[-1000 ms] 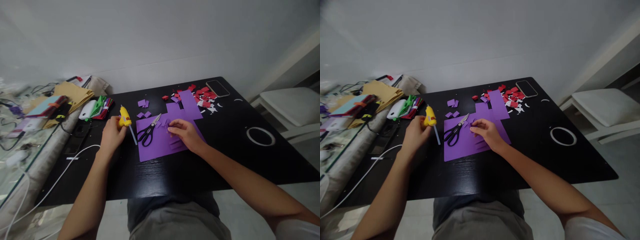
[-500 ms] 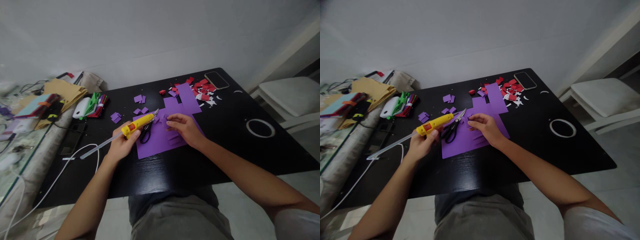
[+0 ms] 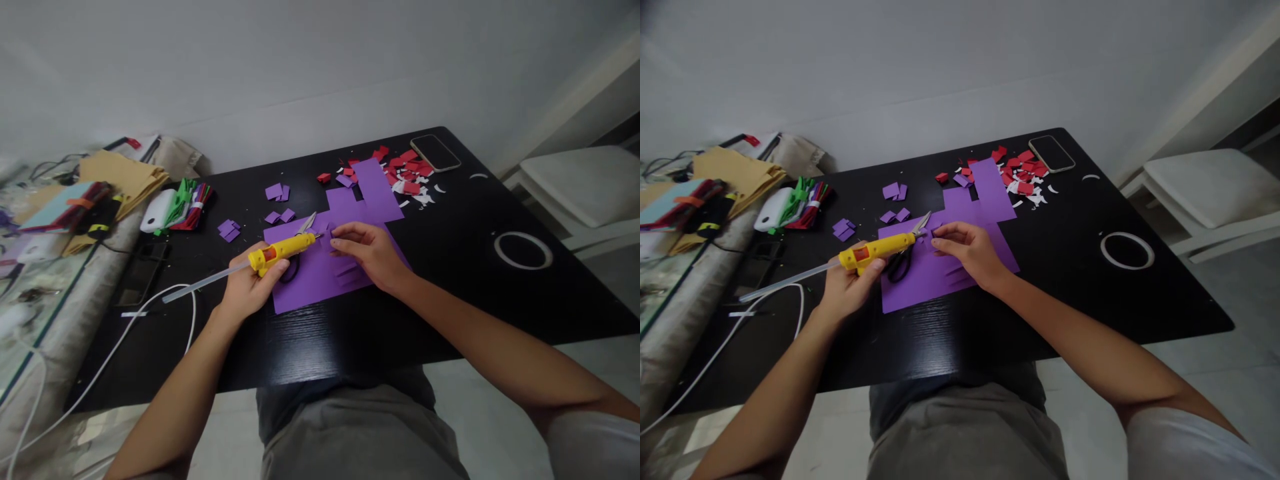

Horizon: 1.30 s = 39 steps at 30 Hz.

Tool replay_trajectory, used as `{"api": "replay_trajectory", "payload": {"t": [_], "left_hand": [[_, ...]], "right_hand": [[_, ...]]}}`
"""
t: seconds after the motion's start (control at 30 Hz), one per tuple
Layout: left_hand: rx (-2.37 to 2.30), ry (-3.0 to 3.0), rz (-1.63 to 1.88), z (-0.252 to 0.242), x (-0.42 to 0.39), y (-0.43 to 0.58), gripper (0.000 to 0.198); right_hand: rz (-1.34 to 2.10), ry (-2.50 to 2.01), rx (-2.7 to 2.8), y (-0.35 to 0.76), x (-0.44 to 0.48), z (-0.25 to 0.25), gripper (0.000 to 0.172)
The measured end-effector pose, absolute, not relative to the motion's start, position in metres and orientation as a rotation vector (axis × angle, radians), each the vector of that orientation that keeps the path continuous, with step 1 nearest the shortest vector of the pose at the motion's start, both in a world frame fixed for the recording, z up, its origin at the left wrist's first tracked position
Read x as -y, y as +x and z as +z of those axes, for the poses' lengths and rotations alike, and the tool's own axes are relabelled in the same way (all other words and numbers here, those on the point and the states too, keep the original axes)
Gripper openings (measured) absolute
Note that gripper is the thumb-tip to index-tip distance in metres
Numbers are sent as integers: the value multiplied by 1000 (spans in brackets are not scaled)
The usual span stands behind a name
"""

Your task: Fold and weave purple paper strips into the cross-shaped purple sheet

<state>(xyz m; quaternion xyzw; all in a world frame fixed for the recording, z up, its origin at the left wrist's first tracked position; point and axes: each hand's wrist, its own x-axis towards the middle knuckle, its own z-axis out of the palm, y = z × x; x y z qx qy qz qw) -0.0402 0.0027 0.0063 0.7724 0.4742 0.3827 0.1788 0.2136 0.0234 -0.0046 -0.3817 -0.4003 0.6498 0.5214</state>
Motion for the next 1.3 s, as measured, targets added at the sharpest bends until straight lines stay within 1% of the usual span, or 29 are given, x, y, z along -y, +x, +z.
{"api": "replay_trajectory", "payload": {"t": [0.47, 0.9, 1.3], "left_hand": [[-1396, 2227, 1036, 5, -3, -40, 32], [-1359, 2258, 1047, 7, -2, -39, 26], [-1401, 2236, 1009, 9, -3, -37, 31]], "right_hand": [[1539, -939, 1002, 214, -21, -1, 26], [1474, -944, 1058, 214, -20, -1, 25], [1409, -961, 1115, 214, -19, 0, 24]]}}
